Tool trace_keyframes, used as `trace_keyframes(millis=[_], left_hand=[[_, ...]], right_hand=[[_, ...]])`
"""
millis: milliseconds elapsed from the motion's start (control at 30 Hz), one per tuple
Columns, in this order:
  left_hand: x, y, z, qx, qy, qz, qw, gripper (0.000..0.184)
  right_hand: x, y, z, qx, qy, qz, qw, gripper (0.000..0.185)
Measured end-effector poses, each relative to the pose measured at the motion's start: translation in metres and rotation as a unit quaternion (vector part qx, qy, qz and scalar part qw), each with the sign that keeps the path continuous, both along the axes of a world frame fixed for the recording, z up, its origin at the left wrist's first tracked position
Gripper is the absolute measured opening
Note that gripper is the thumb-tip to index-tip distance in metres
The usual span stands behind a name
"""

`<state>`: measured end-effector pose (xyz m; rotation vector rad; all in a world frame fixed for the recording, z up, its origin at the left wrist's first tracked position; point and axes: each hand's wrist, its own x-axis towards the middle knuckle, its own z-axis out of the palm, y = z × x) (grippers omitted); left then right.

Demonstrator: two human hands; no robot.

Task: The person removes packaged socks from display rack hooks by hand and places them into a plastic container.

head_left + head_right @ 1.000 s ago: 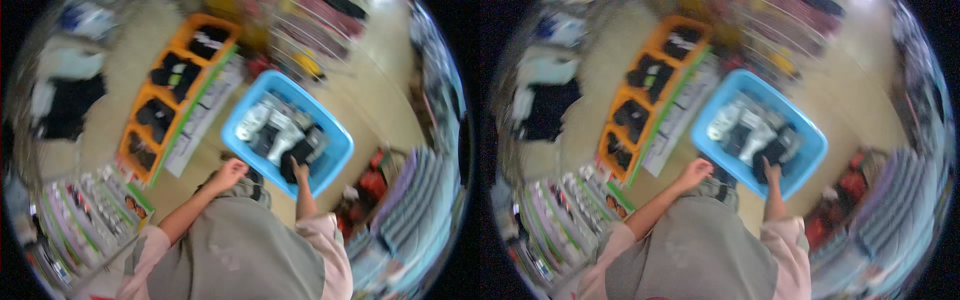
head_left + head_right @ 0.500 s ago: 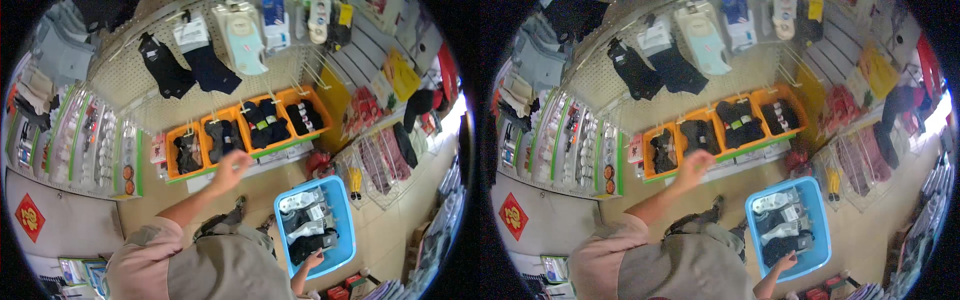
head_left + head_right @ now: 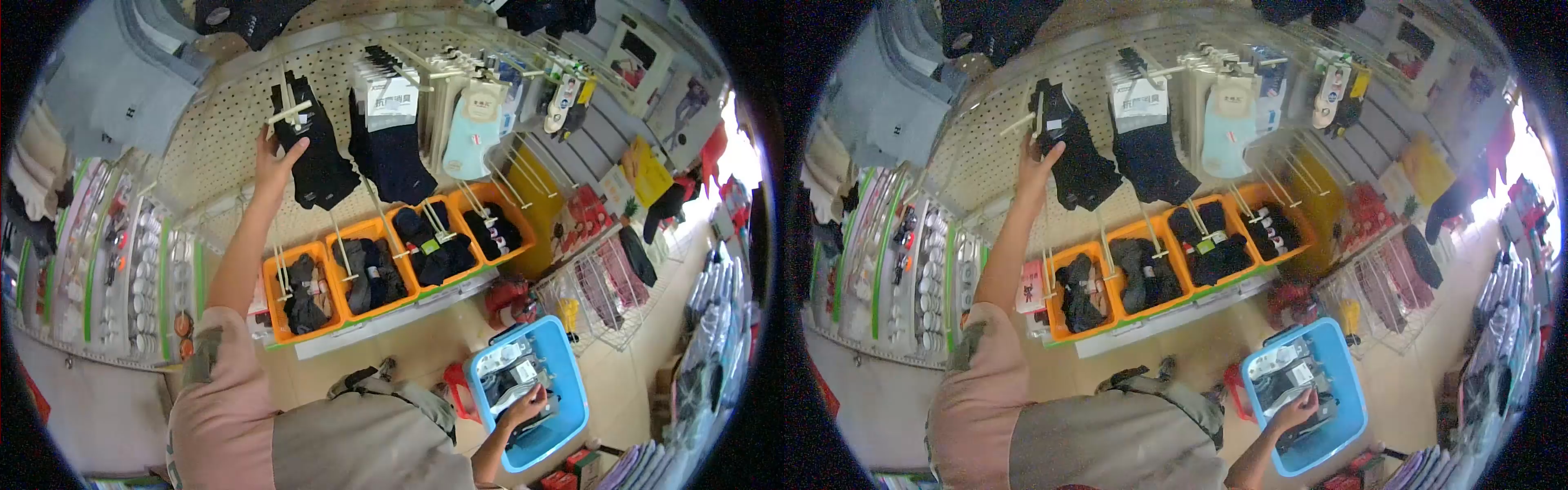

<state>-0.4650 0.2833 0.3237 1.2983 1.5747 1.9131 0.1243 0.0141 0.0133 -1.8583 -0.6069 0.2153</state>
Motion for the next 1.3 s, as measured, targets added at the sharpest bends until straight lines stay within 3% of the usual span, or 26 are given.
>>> trace_keyframes(millis=[100, 133, 233, 267, 367, 533, 700, 900, 1300], left_hand=[[-0.016, 0.012, 0.01, -0.029, 0.034, -0.106, 0.993, 0.076], [-0.014, 0.013, 0.013, -0.009, 0.034, -0.111, 0.993, 0.058], [-0.002, 0.003, 0.029, -0.071, 0.045, -0.08, 0.993, 0.041], [-0.003, 0.006, 0.024, -0.026, 0.069, -0.067, 0.995, 0.033], [0.006, -0.013, 0.035, 0.012, 0.186, -0.023, 0.982, 0.035], [0.013, -0.047, 0.035, 0.064, 0.218, -0.065, 0.972, 0.029], [0.035, -0.093, 0.05, 0.017, 0.157, -0.165, 0.973, 0.026], [0.044, -0.103, 0.054, 0.027, 0.08, -0.225, 0.971, 0.023], [0.06, -0.124, 0.057, 0.008, 0.123, -0.235, 0.964, 0.025]], right_hand=[[-0.029, -0.006, 0.001, 0.038, 0.008, 0.008, 0.999, 0.037], [-0.035, -0.01, 0.0, 0.033, 0.017, 0.001, 0.999, 0.037], [-0.052, -0.02, -0.007, 0.036, 0.059, -0.013, 0.998, 0.036], [-0.057, -0.023, -0.008, 0.049, 0.083, -0.016, 0.995, 0.035], [-0.075, -0.025, 0.002, 0.089, 0.147, -0.012, 0.985, 0.032], [-0.084, -0.012, 0.011, 0.087, 0.148, 0.014, 0.985, 0.032], [-0.1, 0.016, 0.02, 0.115, 0.093, 0.097, 0.984, 0.032], [-0.132, 0.04, 0.051, 0.116, 0.151, 0.125, 0.974, 0.027], [-0.137, 0.047, 0.057, 0.095, 0.191, 0.149, 0.966, 0.028]])
